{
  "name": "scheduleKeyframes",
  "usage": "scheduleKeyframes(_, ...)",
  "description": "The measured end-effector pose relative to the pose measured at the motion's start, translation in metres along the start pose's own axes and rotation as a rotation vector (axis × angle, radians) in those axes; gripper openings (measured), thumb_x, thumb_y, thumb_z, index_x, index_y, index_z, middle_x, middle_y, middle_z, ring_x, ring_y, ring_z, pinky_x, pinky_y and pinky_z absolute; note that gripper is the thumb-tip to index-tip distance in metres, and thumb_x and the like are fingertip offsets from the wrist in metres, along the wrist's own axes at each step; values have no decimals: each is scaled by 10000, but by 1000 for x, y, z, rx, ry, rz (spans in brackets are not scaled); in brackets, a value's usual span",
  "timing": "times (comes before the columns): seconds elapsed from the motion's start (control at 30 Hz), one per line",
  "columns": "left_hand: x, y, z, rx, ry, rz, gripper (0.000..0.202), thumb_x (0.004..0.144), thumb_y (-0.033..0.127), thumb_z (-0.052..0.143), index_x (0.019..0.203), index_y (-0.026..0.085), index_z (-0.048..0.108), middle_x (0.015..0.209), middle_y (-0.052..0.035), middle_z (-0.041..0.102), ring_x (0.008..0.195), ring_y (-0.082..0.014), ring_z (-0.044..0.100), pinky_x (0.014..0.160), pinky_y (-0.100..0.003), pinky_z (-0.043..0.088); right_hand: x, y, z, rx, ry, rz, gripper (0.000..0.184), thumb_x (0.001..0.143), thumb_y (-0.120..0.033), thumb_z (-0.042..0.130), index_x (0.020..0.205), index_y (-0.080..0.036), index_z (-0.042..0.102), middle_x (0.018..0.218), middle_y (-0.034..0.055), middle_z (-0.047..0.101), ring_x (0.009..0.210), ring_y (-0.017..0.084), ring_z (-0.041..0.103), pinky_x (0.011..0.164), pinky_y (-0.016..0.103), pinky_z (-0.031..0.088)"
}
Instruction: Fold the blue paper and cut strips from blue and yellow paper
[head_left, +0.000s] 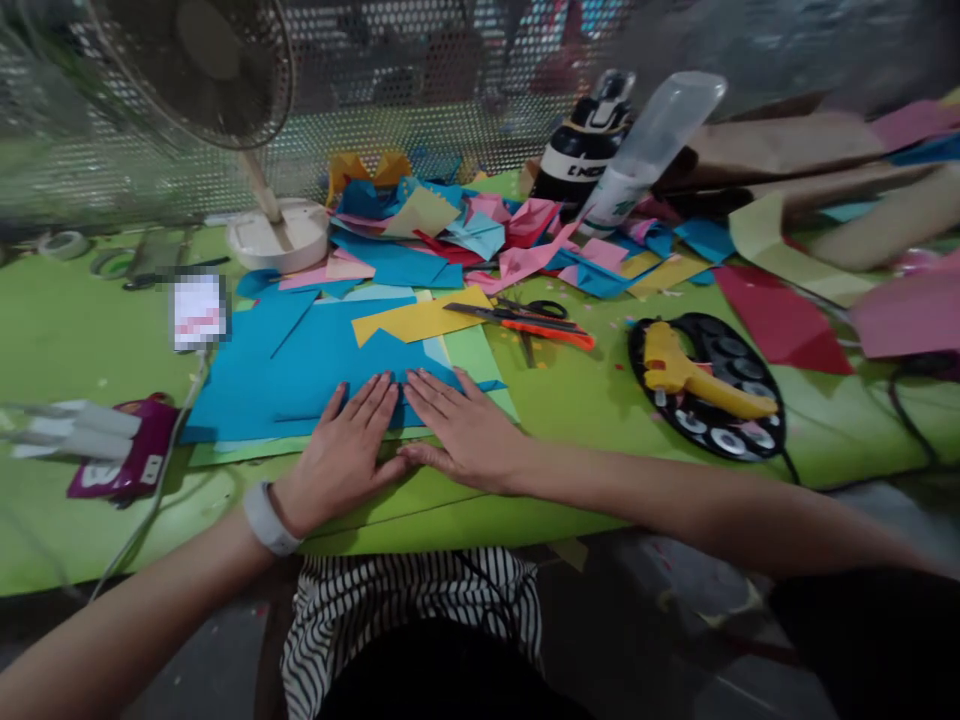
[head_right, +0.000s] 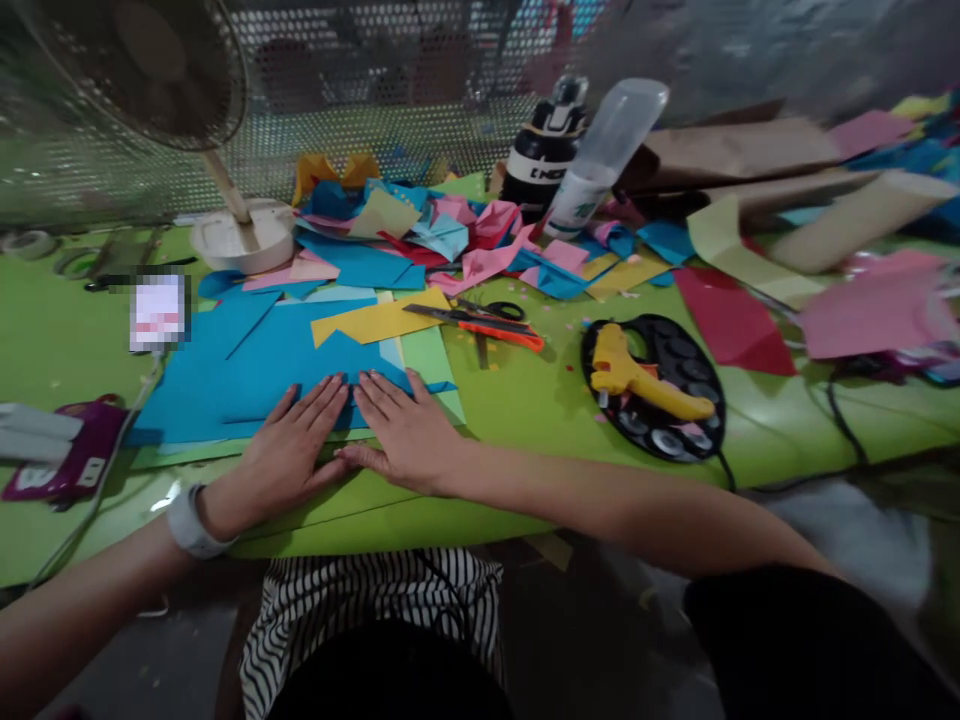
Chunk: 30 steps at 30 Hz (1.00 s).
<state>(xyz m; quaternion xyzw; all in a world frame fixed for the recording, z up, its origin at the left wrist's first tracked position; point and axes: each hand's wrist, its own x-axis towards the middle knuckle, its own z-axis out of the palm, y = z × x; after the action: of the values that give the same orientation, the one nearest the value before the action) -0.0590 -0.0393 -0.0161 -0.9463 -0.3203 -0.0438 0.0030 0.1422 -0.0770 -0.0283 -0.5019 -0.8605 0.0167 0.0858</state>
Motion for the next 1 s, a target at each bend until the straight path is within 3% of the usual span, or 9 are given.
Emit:
scheduleKeyframes(0.43, -3, 13, -9, -45, -110, -121, 796, 904, 630, 364, 1483, 93, 270, 1568, -173, 197, 1448, -326, 178, 1138, -597, 133, -6, 1, 7, -42, 27, -42, 845, 923, -671, 91, 1470, -63, 305, 1531, 184, 281, 1435, 288, 234, 1137, 565, 194)
scheduleKeyframes(0.67, -11, 14, -7, -32, -79, -271, 837, 827, 749, 365, 1492, 245, 291, 1573, -183, 191, 1429, -438, 143, 1065, -706, 132, -6, 0, 2, -35, -69, -17, 898, 897, -711, 78, 1484, -59, 271, 1555, 162, 213, 1452, 282, 181, 1150, 562, 173)
scheduleKeyframes(0.83, -25, 8, -10, -18, -31, -362, 1037, 765, 838, 265, 1482, 90, 284, 1539, -268, 219, 1426, -442, 146, 1104, -647, 127, -4, -1, 0, -28, -110, -5, 886, 904, -694, 56, 1494, -60, 242, 1566, 151, 170, 1459, 280, 144, 1158, 568, 139)
scheduleKeyframes(1.0, -40, -3, -12, 17, -40, -370, 1101, 745, 861, 244, 1471, 33, 271, 1538, -280, 209, 1436, -414, 138, 1137, -570, 151, -5, 2, -2, -25, -123, -6, 882, 897, -709, 100, 1517, -87, 179, 1575, 150, 143, 1463, 286, 106, 1174, 541, 110)
